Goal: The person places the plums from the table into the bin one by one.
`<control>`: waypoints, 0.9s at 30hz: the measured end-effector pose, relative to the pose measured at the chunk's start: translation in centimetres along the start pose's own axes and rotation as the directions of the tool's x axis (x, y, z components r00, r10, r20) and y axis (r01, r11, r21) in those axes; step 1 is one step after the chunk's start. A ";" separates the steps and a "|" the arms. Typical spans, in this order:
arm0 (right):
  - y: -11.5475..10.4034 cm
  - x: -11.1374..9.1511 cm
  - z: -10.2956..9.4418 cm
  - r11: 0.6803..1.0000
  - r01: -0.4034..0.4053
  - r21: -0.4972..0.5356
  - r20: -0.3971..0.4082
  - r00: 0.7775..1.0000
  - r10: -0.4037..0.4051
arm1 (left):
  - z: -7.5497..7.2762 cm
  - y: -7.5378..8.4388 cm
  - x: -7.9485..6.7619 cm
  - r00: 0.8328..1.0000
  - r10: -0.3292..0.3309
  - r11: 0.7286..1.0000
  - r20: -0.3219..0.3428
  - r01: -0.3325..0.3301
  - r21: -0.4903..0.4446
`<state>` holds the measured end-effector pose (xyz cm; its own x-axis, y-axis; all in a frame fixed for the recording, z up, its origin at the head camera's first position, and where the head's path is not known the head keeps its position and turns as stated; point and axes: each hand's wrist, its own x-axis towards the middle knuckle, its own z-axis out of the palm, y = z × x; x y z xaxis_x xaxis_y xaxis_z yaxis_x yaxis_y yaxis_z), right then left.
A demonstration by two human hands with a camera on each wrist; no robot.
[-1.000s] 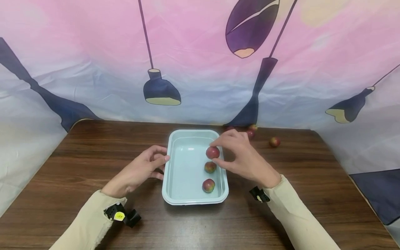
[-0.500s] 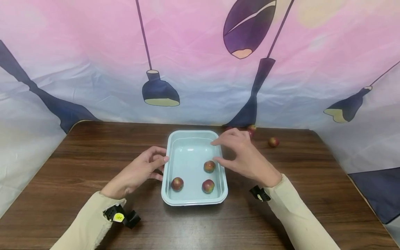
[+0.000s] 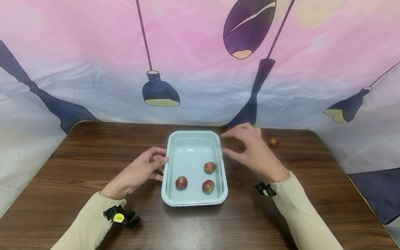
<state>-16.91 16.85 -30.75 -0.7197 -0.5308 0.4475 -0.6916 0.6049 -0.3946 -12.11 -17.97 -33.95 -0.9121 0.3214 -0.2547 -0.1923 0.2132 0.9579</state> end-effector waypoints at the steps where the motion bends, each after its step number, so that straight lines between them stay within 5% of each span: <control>1: 0.1 0.0 -0.1 1.000 -0.015 -0.005 -0.002 1.000 0.015 | 0.0 0.0 0.0 1.000 -0.003 1.000 -0.001 0.003 -0.003; 27: 3.6 -0.5 -1.4 0.979 -0.195 -0.064 -0.066 0.979 0.191 | 0.0 0.0 0.0 1.000 -0.001 1.000 0.005 0.001 -0.008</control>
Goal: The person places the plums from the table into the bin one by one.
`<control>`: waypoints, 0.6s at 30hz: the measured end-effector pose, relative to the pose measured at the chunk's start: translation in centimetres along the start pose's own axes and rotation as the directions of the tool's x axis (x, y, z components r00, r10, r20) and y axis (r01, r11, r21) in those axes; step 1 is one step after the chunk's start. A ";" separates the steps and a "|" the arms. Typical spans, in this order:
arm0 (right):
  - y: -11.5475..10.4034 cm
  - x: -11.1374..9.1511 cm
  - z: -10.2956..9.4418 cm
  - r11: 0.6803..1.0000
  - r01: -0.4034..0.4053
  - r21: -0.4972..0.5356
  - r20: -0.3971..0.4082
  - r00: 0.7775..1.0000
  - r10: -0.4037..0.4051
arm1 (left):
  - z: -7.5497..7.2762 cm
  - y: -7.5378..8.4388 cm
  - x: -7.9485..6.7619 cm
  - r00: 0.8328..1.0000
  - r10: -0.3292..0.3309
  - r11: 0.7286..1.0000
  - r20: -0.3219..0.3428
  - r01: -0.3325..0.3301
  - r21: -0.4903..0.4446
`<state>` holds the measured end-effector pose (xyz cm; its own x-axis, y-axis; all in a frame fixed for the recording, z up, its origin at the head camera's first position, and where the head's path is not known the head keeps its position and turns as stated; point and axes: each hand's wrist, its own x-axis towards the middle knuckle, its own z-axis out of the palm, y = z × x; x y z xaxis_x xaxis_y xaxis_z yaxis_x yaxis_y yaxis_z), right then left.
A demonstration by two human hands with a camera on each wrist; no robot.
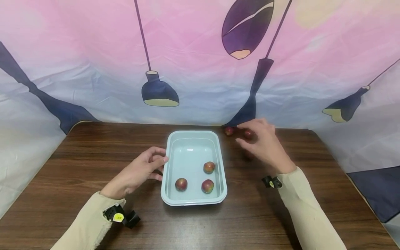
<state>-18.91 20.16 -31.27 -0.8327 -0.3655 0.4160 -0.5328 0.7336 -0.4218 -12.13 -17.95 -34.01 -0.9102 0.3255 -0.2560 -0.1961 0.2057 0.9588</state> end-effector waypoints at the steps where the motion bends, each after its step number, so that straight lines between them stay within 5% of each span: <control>1: 0.1 0.0 0.0 1.000 -0.003 -0.003 -0.001 1.000 0.003 | 0.0 0.0 0.0 1.000 -0.002 1.000 0.000 0.002 0.003; 18: 2.6 -0.2 -0.6 0.997 -0.073 -0.014 -0.012 0.997 0.073 | 0.1 0.2 -0.1 1.000 0.015 1.000 0.011 -0.015 -0.003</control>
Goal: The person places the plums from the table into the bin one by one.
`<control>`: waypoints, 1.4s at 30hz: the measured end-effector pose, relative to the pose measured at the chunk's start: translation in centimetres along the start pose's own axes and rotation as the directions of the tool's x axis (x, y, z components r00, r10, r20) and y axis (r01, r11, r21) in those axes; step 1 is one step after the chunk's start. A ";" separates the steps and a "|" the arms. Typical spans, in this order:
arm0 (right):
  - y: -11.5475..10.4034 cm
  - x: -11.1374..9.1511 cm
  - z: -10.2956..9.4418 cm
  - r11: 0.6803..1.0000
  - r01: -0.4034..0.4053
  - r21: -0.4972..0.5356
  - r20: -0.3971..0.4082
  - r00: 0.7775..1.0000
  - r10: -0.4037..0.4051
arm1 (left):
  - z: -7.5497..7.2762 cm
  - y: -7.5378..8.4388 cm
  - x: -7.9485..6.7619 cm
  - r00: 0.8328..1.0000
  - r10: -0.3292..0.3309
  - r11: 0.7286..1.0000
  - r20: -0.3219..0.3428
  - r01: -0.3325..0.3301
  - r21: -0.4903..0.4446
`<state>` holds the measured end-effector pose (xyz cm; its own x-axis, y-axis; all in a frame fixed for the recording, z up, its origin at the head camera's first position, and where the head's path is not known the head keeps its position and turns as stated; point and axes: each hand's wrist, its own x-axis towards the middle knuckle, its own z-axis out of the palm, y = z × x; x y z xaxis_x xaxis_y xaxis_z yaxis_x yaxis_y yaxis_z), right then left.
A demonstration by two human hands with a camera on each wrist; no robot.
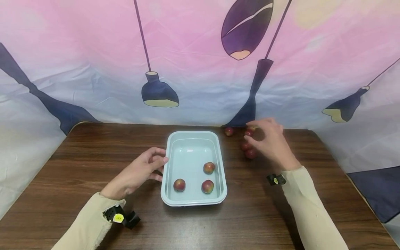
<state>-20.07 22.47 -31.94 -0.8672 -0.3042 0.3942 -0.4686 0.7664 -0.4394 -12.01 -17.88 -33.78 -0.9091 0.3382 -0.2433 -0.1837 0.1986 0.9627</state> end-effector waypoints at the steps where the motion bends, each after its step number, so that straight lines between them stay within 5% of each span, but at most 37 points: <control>1: 0.2 0.0 0.0 1.000 -0.004 0.003 -0.001 1.000 0.004 | 0.0 0.0 0.0 1.000 0.000 1.000 0.000 0.000 0.002; 42: 5.7 -1.0 -0.1 0.986 -0.163 -0.023 0.065 0.984 0.164 | -0.1 -0.2 0.1 1.000 -0.006 1.000 -0.007 0.006 0.015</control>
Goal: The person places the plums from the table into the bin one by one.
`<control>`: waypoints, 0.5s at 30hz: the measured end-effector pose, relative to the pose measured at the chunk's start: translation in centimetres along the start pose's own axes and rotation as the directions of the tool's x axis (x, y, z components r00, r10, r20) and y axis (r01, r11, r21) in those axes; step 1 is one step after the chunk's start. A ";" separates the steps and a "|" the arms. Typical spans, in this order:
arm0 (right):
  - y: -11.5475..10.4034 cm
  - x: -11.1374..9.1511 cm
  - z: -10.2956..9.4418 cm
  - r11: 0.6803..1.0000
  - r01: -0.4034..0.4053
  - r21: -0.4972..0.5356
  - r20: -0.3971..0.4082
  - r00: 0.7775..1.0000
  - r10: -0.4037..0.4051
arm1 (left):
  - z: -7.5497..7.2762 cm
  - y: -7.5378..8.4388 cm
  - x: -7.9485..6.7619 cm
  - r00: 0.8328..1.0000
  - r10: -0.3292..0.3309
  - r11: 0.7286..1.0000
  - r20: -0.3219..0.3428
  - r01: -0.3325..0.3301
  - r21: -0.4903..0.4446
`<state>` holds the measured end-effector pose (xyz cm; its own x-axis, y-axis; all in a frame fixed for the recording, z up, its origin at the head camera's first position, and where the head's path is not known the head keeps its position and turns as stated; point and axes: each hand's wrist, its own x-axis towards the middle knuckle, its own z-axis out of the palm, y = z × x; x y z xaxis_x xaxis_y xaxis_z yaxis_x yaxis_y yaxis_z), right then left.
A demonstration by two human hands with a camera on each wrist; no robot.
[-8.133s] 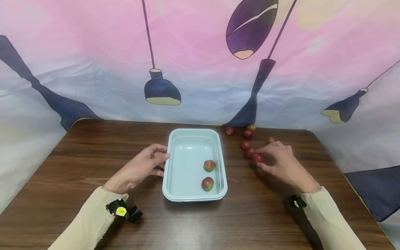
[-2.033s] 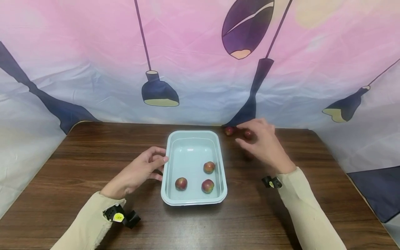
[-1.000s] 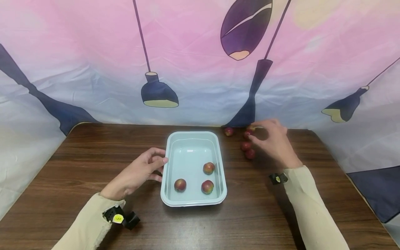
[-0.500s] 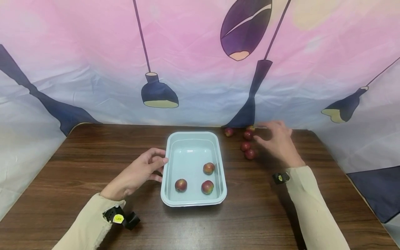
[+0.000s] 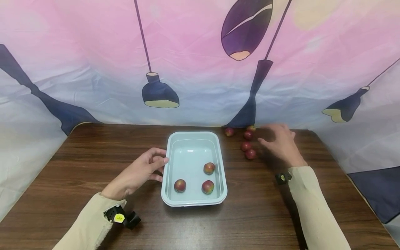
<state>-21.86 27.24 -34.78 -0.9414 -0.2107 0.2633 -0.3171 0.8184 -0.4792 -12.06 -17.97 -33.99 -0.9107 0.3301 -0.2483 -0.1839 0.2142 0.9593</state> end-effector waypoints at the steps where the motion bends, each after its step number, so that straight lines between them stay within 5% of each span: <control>1: 0.2 0.0 0.0 1.000 -0.003 -0.008 0.004 1.000 0.003 | 0.0 0.0 0.0 1.000 -0.003 1.000 -0.002 0.003 0.003; 15: 2.0 -0.7 -0.3 0.994 -0.101 -0.052 0.085 0.991 0.105 | 0.0 0.1 -0.1 1.000 0.000 1.000 -0.002 0.000 0.004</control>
<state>-21.84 29.23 -35.65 -0.9759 -0.1684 0.1390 -0.2142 0.8620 -0.4594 -12.01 -17.93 -33.87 -0.9116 0.3278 -0.2480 -0.1826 0.2175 0.9588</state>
